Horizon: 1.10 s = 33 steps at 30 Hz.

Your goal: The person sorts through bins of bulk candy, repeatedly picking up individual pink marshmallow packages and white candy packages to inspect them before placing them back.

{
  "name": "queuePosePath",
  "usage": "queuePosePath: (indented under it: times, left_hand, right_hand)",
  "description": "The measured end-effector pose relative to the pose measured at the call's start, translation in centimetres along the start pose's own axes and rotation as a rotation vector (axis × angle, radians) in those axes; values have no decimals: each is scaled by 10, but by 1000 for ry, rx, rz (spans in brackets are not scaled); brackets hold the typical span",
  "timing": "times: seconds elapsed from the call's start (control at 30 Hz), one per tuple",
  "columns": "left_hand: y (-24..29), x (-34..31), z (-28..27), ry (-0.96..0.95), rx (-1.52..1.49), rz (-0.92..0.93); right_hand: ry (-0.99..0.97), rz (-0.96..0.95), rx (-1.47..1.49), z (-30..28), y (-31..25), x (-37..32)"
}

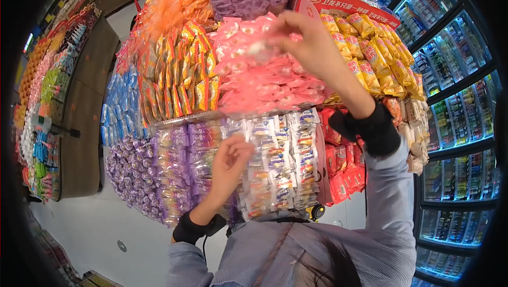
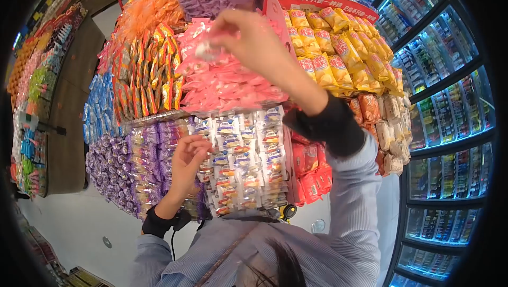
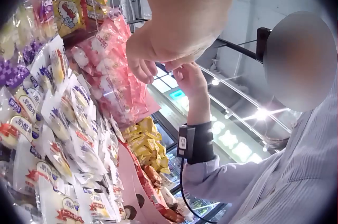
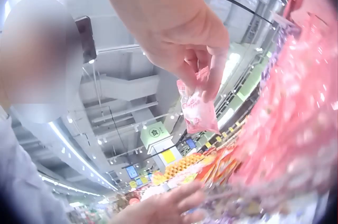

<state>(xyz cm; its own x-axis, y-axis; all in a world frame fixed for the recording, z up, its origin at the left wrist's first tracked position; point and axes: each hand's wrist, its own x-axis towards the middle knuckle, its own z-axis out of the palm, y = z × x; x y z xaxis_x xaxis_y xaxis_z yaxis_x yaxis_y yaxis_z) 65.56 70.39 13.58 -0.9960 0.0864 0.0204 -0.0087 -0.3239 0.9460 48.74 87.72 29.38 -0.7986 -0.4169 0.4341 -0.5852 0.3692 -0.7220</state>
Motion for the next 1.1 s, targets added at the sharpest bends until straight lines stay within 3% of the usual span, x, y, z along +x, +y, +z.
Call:
queuePosePath:
  times: [0.07,0.13,0.2,0.27,0.33,0.57,0.67,0.9,1.1]
  left_hand:
    - [-1,-6,-13,47,-46,-50]
    - [2,-11,-23,96,-10,-31]
    - [2,-15,-32,148,-36,-34]
    - [2,-17,-41,191,-32,-33]
    - [1,-17,-49,231,-30,-37]
    - [-5,-10,-66,284,-15,-67]
    - [-4,-7,-67,282,-19,-86]
    - [-11,-5,-77,306,-5,-103]
    - [-13,-2,-78,290,-17,-124]
  right_hand:
    - [8,-72,-53,-6,14,53]
    - [-88,122,129,-7,27,99]
    - [4,-134,-364,4,58,144]
    - [0,-82,-342,19,80,172]
    - [-56,-194,-488,38,100,198]
    - [-254,-283,-635,106,130,224]
    - [-321,-225,-569,122,133,225]
    - [-395,-108,-720,127,142,221]
    - [-437,-128,-965,126,150,226]
